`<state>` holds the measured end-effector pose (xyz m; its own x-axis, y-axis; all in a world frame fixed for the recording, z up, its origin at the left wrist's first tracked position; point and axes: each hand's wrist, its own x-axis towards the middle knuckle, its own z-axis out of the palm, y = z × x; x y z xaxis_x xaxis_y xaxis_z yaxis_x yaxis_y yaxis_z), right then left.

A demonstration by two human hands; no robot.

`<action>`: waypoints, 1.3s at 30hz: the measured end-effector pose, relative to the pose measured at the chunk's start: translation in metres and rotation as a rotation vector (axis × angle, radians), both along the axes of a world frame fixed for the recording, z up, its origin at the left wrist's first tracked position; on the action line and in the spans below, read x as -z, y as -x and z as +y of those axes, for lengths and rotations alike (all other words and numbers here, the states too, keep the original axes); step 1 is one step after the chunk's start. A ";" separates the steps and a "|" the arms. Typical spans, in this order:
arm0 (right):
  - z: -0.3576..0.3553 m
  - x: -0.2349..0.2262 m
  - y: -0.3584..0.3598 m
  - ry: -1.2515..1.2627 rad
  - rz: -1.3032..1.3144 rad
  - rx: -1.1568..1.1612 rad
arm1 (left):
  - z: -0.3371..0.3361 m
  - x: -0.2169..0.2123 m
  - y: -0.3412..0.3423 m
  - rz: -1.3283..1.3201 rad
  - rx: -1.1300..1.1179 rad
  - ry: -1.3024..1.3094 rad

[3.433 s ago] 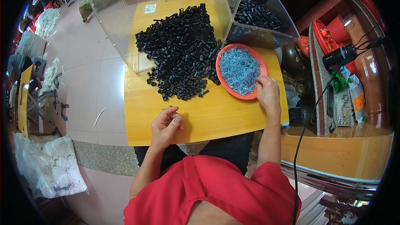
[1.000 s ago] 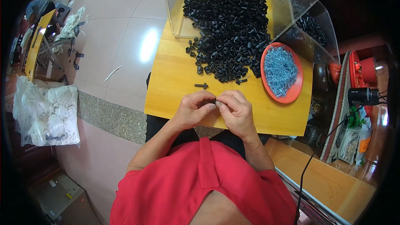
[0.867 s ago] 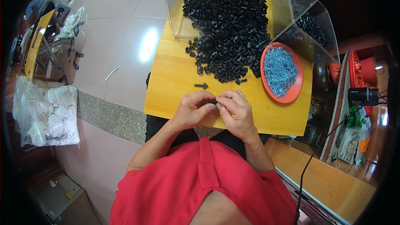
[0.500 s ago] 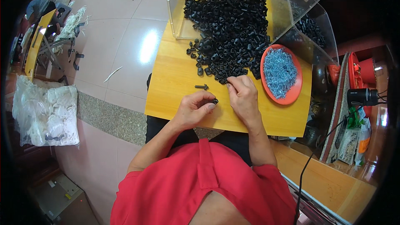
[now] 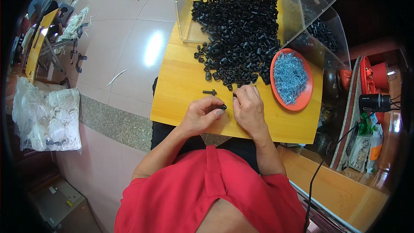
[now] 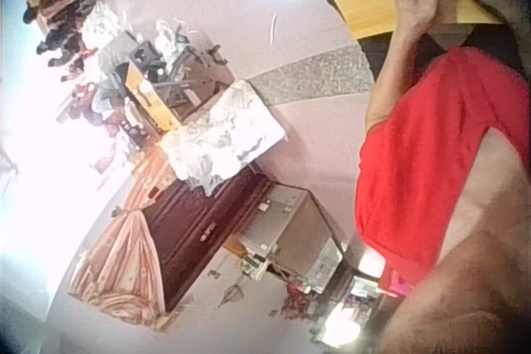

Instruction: The person assembles plastic cord locks by hand, repeatedly picking up plastic casings from the table, inserting small springs from a tray, and pressing the inner plunger pieces into the casings.

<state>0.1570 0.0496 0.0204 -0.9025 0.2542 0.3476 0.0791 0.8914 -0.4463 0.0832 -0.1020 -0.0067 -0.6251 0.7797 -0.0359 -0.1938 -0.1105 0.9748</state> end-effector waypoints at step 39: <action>-0.016 -0.026 -0.010 1.361 -0.101 0.033 | -0.004 0.004 0.017 -0.577 0.094 -0.269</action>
<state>0.1671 0.0338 0.0460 -0.8956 0.3613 -0.2597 0.1764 -0.2475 -0.9527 0.0663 -0.1062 -0.0103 -0.4921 0.8590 -0.1414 -0.6993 -0.2933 0.6518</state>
